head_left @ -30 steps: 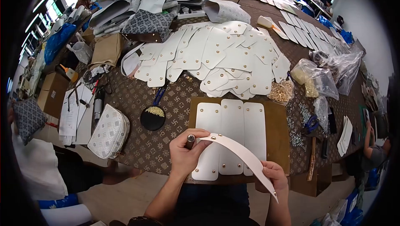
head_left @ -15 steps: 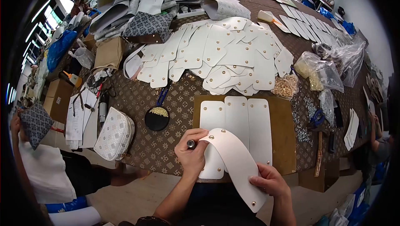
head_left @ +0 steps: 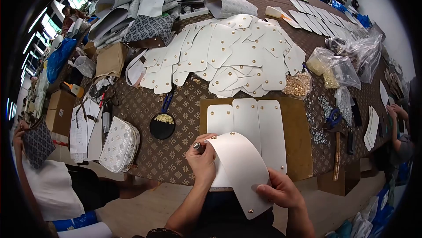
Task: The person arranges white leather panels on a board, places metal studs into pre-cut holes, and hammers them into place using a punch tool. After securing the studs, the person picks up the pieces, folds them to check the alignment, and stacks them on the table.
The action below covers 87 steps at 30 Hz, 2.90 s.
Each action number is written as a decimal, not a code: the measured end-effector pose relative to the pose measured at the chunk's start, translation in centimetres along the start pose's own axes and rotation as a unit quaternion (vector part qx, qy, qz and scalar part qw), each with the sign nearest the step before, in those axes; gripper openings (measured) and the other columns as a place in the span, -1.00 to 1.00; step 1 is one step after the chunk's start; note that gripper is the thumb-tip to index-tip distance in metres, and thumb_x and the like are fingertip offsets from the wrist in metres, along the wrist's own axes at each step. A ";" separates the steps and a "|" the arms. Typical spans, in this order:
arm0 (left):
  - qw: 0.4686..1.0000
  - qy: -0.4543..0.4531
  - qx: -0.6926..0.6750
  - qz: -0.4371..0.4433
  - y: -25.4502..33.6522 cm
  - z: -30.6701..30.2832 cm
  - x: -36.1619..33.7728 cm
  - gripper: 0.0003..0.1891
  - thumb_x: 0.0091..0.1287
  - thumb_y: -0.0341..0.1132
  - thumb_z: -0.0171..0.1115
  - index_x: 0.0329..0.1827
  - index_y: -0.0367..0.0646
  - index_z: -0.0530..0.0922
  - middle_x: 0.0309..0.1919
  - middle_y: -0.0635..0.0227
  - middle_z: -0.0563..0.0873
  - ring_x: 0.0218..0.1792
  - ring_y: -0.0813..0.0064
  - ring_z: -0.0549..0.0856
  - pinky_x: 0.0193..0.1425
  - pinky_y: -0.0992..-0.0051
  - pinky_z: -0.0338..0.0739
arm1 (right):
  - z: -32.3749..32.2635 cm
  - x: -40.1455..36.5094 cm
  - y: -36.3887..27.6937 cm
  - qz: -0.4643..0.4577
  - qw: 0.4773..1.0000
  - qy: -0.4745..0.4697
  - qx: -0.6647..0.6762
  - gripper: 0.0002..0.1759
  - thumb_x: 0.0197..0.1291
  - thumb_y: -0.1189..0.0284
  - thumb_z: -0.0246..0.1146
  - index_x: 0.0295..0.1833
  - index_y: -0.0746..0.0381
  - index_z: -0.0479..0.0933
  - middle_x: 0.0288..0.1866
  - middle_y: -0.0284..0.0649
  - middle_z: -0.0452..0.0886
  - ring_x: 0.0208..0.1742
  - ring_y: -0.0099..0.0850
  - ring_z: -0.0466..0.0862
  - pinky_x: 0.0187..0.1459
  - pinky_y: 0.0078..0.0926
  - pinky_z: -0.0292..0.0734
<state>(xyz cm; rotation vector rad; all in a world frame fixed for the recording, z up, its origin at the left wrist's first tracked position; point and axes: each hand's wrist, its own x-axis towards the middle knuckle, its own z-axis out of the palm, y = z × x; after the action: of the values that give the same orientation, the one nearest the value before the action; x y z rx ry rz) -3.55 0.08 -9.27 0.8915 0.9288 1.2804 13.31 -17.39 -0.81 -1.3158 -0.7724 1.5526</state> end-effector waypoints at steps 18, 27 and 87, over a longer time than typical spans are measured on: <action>0.970 -0.147 -0.194 -0.017 0.0 0.3 1.2 -0.86 0.37 -0.62 0.30 -0.18 -0.20 0.53 -0.04 0.00 0.78 0.00 0.30 0.79 0.13 0.30 0.76 | 1.1 -1.0 -2.6 0.050 0.995 -0.089 -0.008 -0.53 0.51 0.39 0.33 0.41 0.38 0.48 -0.18 -0.36 0.66 -0.34 -0.71 0.55 -0.31 -0.66 0.48; 0.973 -0.104 -0.178 0.103 -2.1 1.1 0.3 -0.76 0.30 -0.52 0.48 -0.18 -0.20 0.51 -0.30 0.13 0.74 -0.25 0.40 0.77 -0.09 0.36 0.78 | 3.5 0.2 -1.8 0.013 0.993 -0.117 -0.015 -0.57 0.56 0.35 0.29 0.37 0.36 0.47 -0.18 -0.38 0.64 -0.32 -0.71 0.53 -0.32 -0.65 0.48; 0.967 -0.032 0.217 0.132 0.7 -2.0 0.3 -0.70 0.21 -0.58 0.61 -0.31 -0.21 0.54 -0.35 0.46 0.65 -0.31 0.70 0.55 -0.16 0.63 0.48 | -2.7 2.3 1.2 -0.257 0.864 -0.038 0.431 -0.33 0.53 0.51 0.24 0.64 0.40 0.21 0.19 -0.07 0.70 -0.05 -0.44 0.80 0.02 -0.49 0.80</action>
<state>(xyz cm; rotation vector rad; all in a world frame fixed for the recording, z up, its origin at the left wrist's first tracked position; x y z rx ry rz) -5.69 0.49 -9.39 1.4294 1.0866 1.2814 15.63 -15.98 -3.37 -0.3425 -0.3341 1.2577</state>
